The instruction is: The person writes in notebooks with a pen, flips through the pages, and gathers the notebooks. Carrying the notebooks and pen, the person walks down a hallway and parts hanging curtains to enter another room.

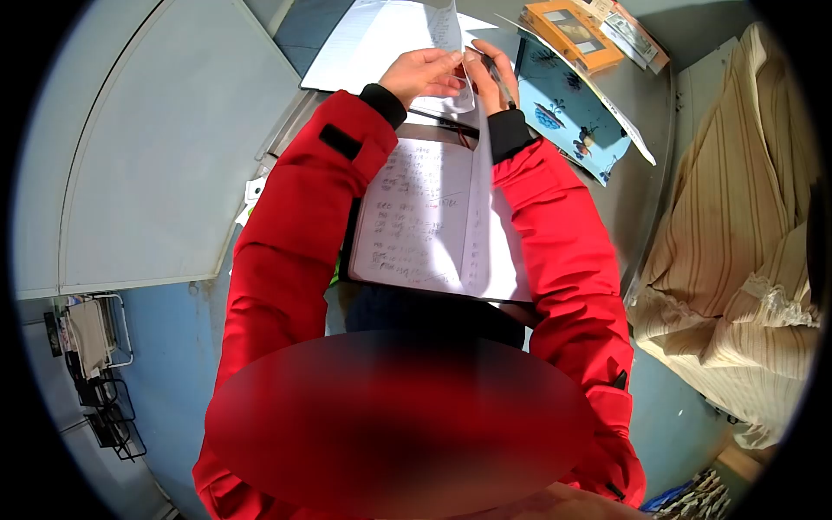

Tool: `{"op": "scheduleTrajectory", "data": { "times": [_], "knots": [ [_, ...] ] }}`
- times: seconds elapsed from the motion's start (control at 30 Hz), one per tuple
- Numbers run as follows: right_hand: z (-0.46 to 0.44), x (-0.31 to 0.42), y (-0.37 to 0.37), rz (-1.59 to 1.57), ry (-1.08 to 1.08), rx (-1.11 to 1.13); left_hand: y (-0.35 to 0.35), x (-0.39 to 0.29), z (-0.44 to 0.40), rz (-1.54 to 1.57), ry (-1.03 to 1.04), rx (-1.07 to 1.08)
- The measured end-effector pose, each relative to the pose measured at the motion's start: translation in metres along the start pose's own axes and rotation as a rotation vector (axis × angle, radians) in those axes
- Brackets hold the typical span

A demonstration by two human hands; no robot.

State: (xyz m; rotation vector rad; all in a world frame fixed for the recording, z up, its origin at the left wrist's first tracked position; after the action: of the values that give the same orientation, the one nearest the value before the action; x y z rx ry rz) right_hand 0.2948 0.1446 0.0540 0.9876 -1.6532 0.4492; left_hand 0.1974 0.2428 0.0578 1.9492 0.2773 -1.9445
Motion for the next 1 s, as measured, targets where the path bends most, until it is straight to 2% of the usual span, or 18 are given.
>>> {"op": "scheduleTrajectory", "data": {
  "times": [0.13,0.43,0.5,0.53,0.57,0.63,0.67,0.7,0.77,0.83,0.87,0.97,1.0],
  "knots": [
    [0.002,0.002,0.002,-0.02,-0.03,-0.029,0.005,-0.003,0.001,0.006,-0.015,-0.023],
    [0.005,0.0,-0.003,-0.062,0.1,-0.135,-0.004,0.002,-0.002,-0.024,0.008,-0.048],
    [0.001,-0.019,-0.017,-0.117,0.073,-0.16,-0.023,0.001,0.0,-0.081,0.046,-0.174],
    [0.0,-0.023,-0.033,-0.023,0.061,-0.239,-0.038,-0.001,0.003,-0.111,0.066,-0.239],
    [-0.001,-0.023,-0.049,0.072,0.047,-0.318,-0.069,0.003,0.004,-0.128,0.088,-0.274],
    [-0.002,-0.017,-0.077,0.084,0.013,-0.379,-0.152,0.007,0.013,-0.403,0.007,-0.439],
    [0.0,-0.017,-0.086,0.155,-0.031,-0.41,-0.194,0.014,0.019,-0.743,0.102,-0.663],
    [0.004,-0.019,-0.091,0.226,-0.076,-0.437,-0.21,0.012,0.036,-0.843,0.089,-0.782],
    [0.011,-0.019,-0.089,0.292,-0.139,-0.384,-0.217,0.003,0.059,-0.927,-0.1,-1.002],
    [0.02,-0.026,-0.081,0.248,0.114,-0.411,-0.213,0.004,0.052,-1.09,-0.114,-0.95],
    [0.023,-0.022,-0.077,0.266,0.095,-0.427,-0.211,0.007,0.049,-1.167,-0.121,-0.925],
    [0.02,-0.017,-0.085,0.303,-0.099,-0.377,-0.211,0.018,0.044,-0.955,-0.001,-0.994],
    [0.017,-0.018,-0.087,0.441,-0.228,-0.364,-0.211,0.018,0.046,-1.109,0.01,-0.985]
  ]
}}
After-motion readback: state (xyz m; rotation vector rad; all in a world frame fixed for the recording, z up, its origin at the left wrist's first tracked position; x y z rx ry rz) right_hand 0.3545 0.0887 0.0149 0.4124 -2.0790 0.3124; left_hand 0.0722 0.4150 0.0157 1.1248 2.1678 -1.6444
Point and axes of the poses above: each hand's wrist, its own z-axis away from the middle knuckle, its own y-axis out of the palm, x = y × z, the point moved 5 cm from there along -z, towards the middle knuckle, and after that the axes turned 3 degrees about x, right-handed, at the moved point
